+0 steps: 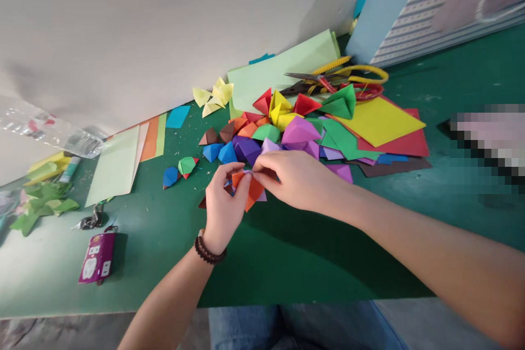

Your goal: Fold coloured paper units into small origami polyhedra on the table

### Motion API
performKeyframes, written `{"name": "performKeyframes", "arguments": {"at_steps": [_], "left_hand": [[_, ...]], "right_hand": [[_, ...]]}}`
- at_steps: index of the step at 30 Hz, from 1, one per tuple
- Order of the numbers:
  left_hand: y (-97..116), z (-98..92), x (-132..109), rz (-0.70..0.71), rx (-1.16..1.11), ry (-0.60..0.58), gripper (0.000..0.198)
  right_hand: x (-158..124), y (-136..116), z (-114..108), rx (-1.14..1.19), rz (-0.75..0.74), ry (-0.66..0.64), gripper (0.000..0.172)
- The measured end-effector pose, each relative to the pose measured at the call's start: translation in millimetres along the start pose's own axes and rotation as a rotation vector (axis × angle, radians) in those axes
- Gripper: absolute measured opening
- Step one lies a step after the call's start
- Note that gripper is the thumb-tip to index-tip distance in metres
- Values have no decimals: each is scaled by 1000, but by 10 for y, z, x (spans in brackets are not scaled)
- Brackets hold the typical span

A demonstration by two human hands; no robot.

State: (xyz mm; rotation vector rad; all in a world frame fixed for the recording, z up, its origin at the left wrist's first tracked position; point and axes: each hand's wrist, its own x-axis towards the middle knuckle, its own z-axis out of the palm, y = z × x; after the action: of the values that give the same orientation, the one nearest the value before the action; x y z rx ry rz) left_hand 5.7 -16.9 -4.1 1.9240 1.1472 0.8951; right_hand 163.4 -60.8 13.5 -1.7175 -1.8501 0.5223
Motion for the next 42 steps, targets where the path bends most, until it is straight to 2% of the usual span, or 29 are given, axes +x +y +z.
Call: {"name": "performKeyframes", "arguments": {"at_steps": [6,11,15,18,21,24,27,30,35,37,40,42], "left_hand": [[27,-28,-5,8,79,-6,6],[14,-44,-13,-13,45,-18,6],[-27,-38,-17,-49,-140,44,8],[-76,-35,-7,-110,-360,141,12],[-112,-50,4,-177,-513,209,16],[-110,-91,-3,-191,-567,211,21],[-82,-146,-24,-135,-564,224,16],[-54,-180,-41,-73,-576,263,12],[-54,-164,-44,-66,-574,283,11],[-69,-144,-45,-65,-582,284,11],[-88,-104,-54,-61,-600,270,10],[-96,-74,-65,-62,-607,255,10]], "right_hand": [[-14,-11,85,-31,-93,51,11],[-21,-36,138,-89,-139,77,15],[-28,9,72,114,-73,65,16],[-16,67,-53,483,-52,74,44],[10,72,-177,867,-83,-76,82],[21,45,-209,929,-35,-190,105],[22,44,-161,979,14,-207,111],[15,49,-118,1097,30,-202,107],[-4,40,-90,1109,34,-201,96],[-4,65,-54,1090,33,-138,78],[2,135,37,934,116,92,36],[3,169,104,820,180,221,22]]}}
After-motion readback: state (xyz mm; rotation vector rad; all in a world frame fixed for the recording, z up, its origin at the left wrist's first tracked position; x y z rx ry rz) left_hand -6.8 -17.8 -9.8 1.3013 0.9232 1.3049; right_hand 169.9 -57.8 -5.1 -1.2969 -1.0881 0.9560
